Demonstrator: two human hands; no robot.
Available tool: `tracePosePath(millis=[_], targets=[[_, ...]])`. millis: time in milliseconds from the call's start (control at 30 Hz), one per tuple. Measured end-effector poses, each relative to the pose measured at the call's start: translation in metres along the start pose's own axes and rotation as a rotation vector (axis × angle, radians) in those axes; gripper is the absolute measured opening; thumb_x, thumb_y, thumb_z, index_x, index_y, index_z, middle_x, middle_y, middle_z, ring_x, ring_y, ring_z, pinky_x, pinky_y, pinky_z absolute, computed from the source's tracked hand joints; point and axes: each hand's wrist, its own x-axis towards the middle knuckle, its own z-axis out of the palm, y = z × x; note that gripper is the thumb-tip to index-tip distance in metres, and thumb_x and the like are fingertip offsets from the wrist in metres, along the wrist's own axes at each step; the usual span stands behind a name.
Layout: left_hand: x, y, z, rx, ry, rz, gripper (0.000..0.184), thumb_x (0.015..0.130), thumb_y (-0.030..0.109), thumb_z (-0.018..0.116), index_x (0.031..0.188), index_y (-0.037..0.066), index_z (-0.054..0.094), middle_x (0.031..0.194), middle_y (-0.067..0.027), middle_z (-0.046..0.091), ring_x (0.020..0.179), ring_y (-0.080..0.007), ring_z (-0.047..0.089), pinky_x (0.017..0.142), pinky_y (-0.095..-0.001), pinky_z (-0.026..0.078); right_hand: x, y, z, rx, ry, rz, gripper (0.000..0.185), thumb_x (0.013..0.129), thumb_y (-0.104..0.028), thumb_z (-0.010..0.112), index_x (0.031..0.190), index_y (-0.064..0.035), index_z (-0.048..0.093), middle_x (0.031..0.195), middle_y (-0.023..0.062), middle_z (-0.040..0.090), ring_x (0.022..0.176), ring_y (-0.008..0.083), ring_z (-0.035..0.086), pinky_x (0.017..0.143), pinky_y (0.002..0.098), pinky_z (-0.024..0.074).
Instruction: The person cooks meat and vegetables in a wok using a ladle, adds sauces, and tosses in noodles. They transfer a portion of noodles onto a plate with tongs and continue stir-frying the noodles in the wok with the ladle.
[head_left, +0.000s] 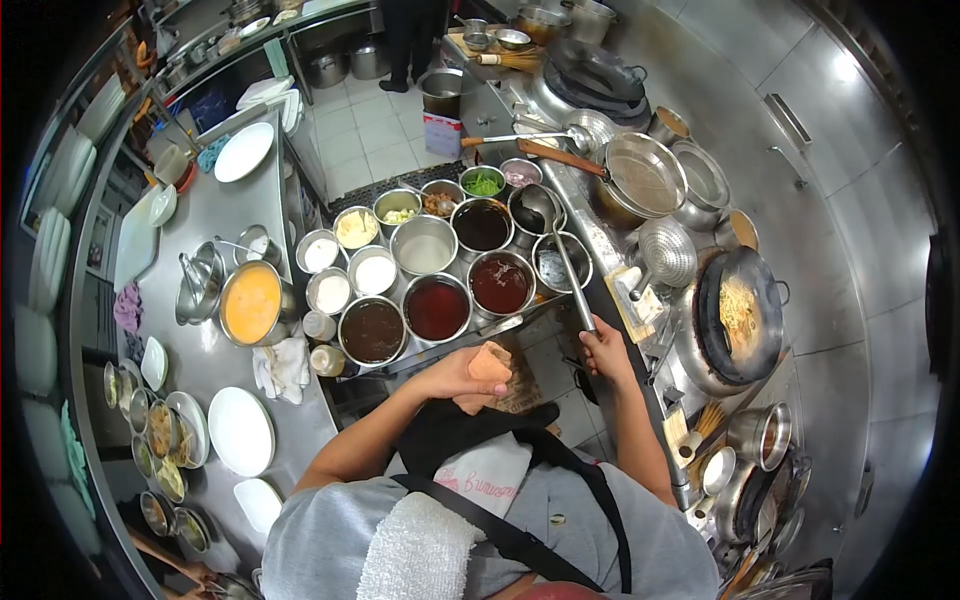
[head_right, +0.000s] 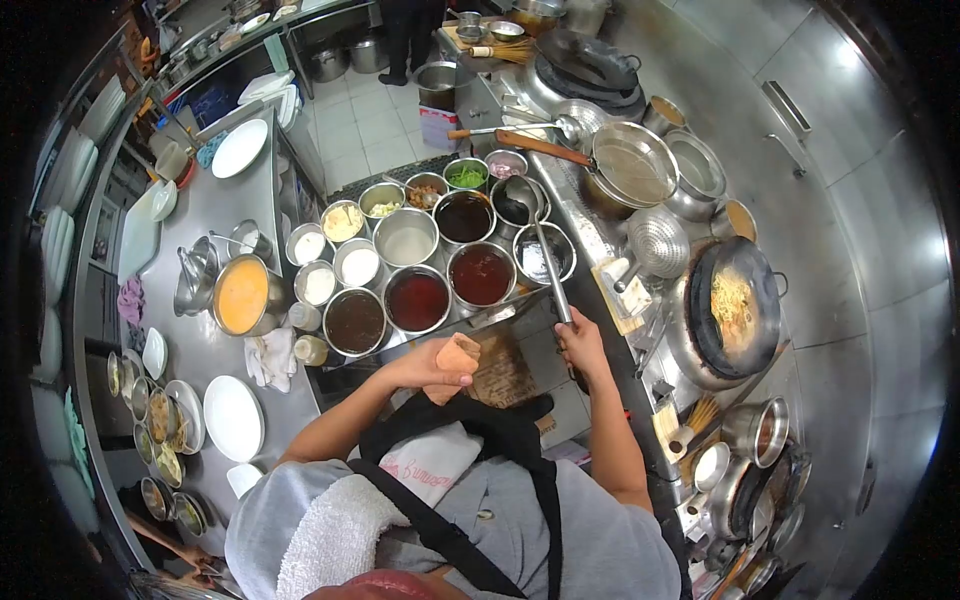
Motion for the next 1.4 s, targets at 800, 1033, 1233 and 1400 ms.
tracePosePath(millis=[800, 1033, 1233, 1400], targets=[[0.099, 0.030, 0.058, 0.131, -0.211, -0.031, 0.062, 0.075, 0.032, 0.083, 0.120, 0.001, 0.055, 0.103, -0.0040, 0.062, 0.093, -0.0118, 0.059, 0.084, -0.0279, 0.048, -0.136, 0.015, -0.120, 1.000, 0.037, -0.088, 0.042, 0.099, -0.018, 0.051, 0.140, -0.0189, 0.041, 0.062, -0.0031, 0.040, 0.040, 0.0036, 0.035, 0.033, 0.0196, 0.0297], [0.159, 0.048, 0.112, 0.104, -0.359, -0.023, 0.058, 0.074, 0.028, 0.085, 0.116, 0.000, 0.056, 0.102, -0.0037, 0.062, 0.093, -0.0111, 0.059, 0.083, -0.0275, 0.049, -0.189, 0.012, -0.219, 0.555, 0.623, -0.275, 0.054, 0.096, -0.013, 0.055, 0.147, -0.0148, 0.037, 0.060, -0.0037, 0.043, 0.040, 0.0039, 0.037, 0.035, 0.0197, 0.0310], [0.218, 0.049, 0.166, 0.113, -0.454, 0.010, 0.056, 0.074, 0.026, 0.085, 0.115, 0.000, 0.057, 0.101, -0.0029, 0.063, 0.092, -0.0110, 0.059, 0.082, -0.0271, 0.049, -0.199, 0.031, -0.276, 0.536, 0.751, -0.311, 0.054, 0.095, -0.015, 0.057, 0.146, -0.0118, 0.038, 0.060, -0.0050, 0.043, 0.042, 0.0035, 0.039, 0.036, 0.0202, 0.0320], [0.253, 0.063, 0.213, 0.099, -0.496, 0.004, 0.056, 0.074, 0.025, 0.084, 0.116, 0.000, 0.056, 0.100, -0.0021, 0.062, 0.091, -0.0099, 0.059, 0.081, -0.0261, 0.049, -0.214, 0.046, -0.308, 0.518, 0.797, -0.250, 0.054, 0.096, -0.016, 0.056, 0.147, -0.0128, 0.036, 0.062, -0.0046, 0.043, 0.042, 0.0033, 0.037, 0.037, 0.0192, 0.0317]])
